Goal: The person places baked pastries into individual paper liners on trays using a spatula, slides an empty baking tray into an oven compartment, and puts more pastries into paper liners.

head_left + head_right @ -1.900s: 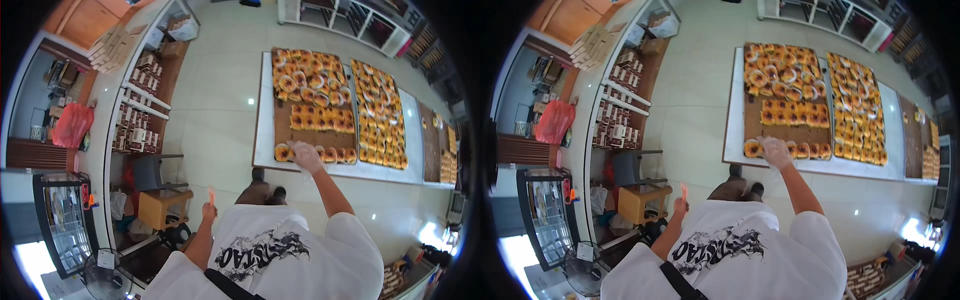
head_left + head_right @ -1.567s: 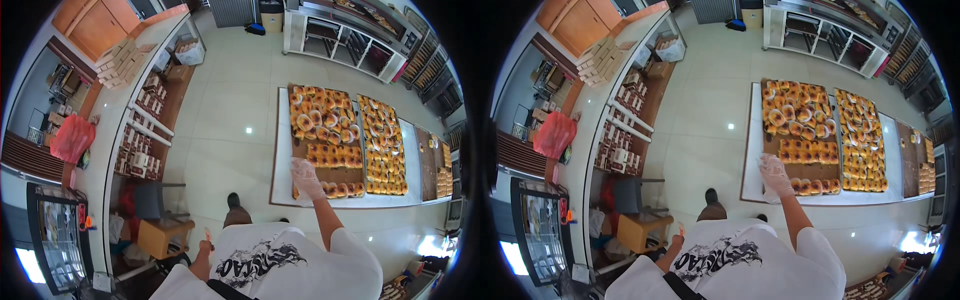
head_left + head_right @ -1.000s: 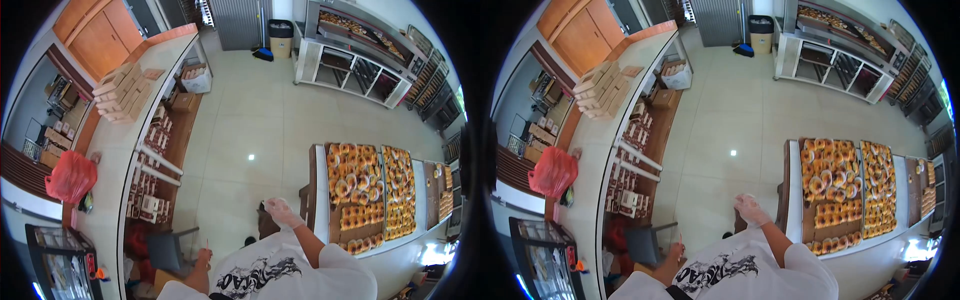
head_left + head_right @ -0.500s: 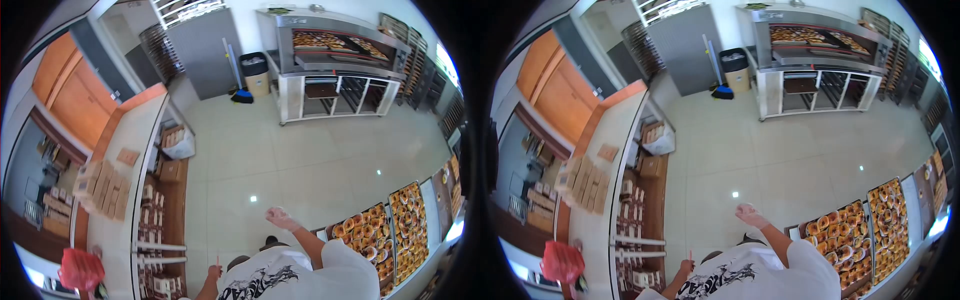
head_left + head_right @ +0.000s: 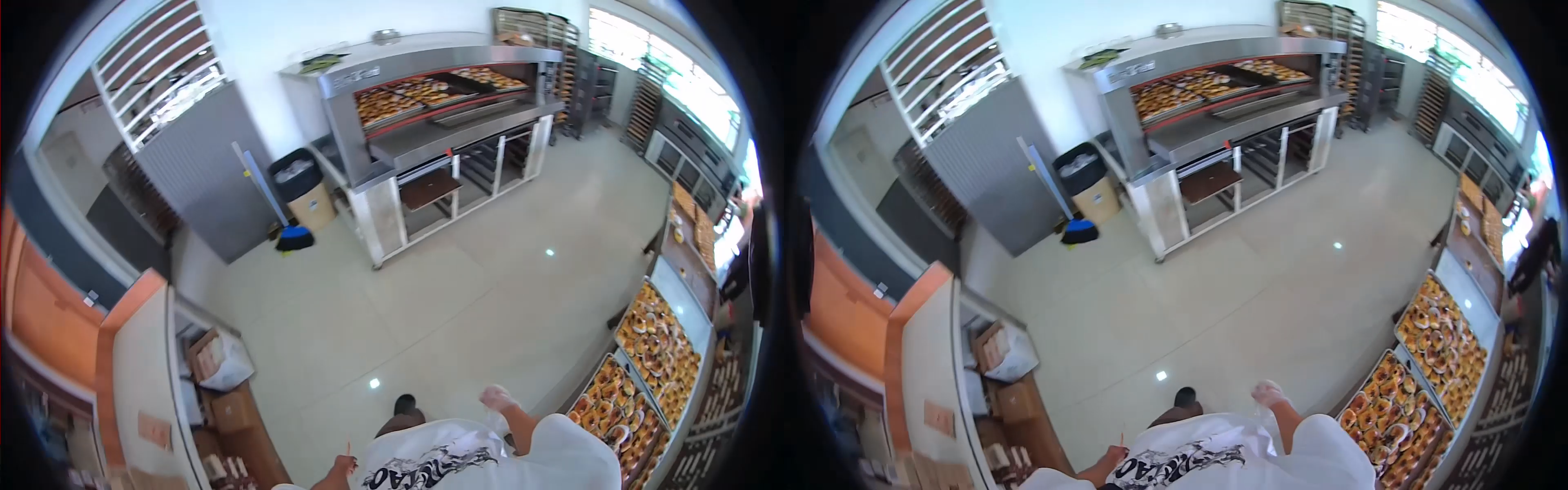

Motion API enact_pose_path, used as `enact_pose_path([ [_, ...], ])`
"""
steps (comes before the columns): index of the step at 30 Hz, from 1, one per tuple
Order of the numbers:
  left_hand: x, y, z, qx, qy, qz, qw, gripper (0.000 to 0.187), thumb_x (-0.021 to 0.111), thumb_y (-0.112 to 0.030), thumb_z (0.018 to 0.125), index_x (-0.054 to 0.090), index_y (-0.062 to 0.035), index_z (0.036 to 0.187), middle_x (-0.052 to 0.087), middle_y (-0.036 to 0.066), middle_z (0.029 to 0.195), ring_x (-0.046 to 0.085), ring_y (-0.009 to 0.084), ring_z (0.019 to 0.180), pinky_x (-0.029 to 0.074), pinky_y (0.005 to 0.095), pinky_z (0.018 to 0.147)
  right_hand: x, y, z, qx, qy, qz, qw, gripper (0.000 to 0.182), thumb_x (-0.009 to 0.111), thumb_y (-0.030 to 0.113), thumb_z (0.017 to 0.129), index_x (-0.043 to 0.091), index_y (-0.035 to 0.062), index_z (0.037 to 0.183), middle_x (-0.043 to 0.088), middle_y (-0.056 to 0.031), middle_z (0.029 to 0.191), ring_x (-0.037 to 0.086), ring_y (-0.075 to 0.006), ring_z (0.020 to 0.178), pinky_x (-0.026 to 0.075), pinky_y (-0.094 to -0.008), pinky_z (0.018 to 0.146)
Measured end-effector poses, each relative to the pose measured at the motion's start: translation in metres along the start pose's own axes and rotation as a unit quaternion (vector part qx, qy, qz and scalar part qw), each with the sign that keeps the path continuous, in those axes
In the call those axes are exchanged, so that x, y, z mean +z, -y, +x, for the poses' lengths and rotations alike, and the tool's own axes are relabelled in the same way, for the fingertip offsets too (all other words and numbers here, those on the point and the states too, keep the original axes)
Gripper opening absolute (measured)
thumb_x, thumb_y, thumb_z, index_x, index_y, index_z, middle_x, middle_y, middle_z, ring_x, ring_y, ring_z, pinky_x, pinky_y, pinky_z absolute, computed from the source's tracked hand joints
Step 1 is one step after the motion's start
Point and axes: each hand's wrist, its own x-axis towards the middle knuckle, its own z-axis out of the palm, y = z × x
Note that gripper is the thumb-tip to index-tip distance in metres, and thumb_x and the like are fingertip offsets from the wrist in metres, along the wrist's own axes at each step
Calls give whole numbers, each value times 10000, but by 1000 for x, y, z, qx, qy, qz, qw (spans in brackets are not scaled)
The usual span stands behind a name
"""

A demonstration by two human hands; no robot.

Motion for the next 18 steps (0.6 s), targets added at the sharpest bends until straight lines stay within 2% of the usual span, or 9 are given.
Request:
enact_pose_path([
  [1,-2,-31,14,24,10,226,974,237,628,-218,771,613,8,842,626,126,688,565,197,475,408,332,407,13,-10,-18,57,66,-32,996,253,522,258,791,630,118,973,611,-121,988,582,-303,962,470,-442,805],
  [2,-3,-59,27,56,17,439,896,247,631,-224,772,613,10,849,626,127,687,570,195,478,402,329,400,6,-12,-30,103,133,-5,986,266,509,245,810,615,141,1032,591,-117,1059,551,-302,1032,458,-440,849],
  [3,-7,-96,51,-55,-54,299,951,261,635,-231,774,604,22,830,612,126,649,556,192,460,391,325,390,-9,-19,-35,147,190,19,971,289,497,232,830,600,163,1091,571,-113,1131,519,-300,1102,447,-437,893],
  [4,-14,-128,76,-168,-124,147,967,278,638,-239,776,595,34,812,598,124,611,543,189,443,380,321,380,-25,-23,-42,186,245,47,950,319,484,219,849,584,186,1150,550,-109,1203,488,-299,1171,436,-435,937],
  [7,-21,-251,118,-63,-55,111,990,314,633,-258,792,570,31,686,554,115,544,501,190,405,366,322,370,-109,-9,-63,410,167,306,843,365,500,230,849,539,226,1212,524,-97,1247,480,-303,1179,430,-447,943],
  [10,3,-381,176,-16,-35,126,991,354,604,-252,823,538,9,592,535,97,530,485,189,394,363,318,369,-129,-26,-52,483,156,300,808,421,559,410,816,580,197,1178,568,-116,1174,570,-293,1046,441,-397,882],
  [13,58,-496,237,48,38,179,982,323,590,-238,835,555,-2,617,537,83,534,481,164,399,364,298,376,-9,-112,-28,453,194,420,762,428,563,238,806,517,256,1232,579,-115,1164,536,-319,1106,451,-400,914],
  [16,146,-617,280,145,91,211,962,281,597,-237,823,582,-20,645,542,60,538,473,136,401,359,279,381,41,-197,6,283,228,193,912,477,591,287,783,496,274,1251,574,-111,1171,537,-320,1100,465,-414,890],
  [18,207,-698,295,189,113,226,949,258,602,-240,815,596,-35,658,541,42,539,463,121,409,354,277,382,1,-242,15,334,169,273,886,433,588,317,777,546,234,1201,598,-117,1127,559,-310,1066,477,-406,860],
])
